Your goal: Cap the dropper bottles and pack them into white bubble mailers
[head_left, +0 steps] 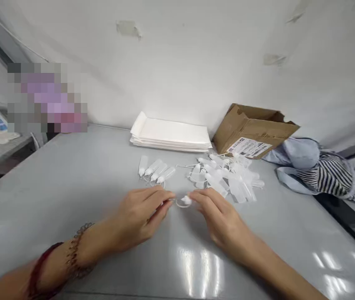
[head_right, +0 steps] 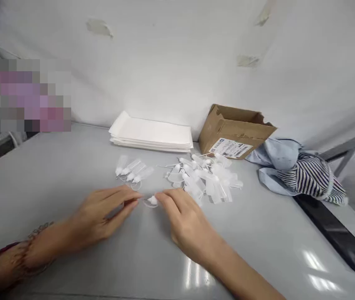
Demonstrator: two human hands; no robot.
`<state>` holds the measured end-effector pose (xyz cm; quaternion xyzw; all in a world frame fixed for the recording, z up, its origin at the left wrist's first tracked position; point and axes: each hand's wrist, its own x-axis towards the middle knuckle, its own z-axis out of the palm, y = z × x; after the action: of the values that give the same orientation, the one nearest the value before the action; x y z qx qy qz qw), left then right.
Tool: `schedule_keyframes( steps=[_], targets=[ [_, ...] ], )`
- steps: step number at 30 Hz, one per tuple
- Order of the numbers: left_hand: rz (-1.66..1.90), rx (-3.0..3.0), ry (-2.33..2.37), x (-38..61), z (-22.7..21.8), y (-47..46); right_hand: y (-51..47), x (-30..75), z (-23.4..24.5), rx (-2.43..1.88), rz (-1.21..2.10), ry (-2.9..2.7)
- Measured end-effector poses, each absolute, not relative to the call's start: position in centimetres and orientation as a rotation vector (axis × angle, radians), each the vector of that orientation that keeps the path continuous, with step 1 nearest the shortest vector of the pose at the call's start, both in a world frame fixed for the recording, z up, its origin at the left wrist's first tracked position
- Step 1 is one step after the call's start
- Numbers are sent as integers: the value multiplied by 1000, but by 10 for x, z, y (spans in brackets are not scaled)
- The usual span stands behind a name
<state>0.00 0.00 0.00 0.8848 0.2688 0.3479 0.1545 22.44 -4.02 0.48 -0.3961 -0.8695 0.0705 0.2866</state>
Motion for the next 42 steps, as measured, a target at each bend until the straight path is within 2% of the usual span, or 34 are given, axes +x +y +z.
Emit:
schedule_keyframes(
  steps=[42],
  targets=[
    [941,2584,680,2,-7,-4,-45,217,-2,-1025,167,-2375]
  ],
)
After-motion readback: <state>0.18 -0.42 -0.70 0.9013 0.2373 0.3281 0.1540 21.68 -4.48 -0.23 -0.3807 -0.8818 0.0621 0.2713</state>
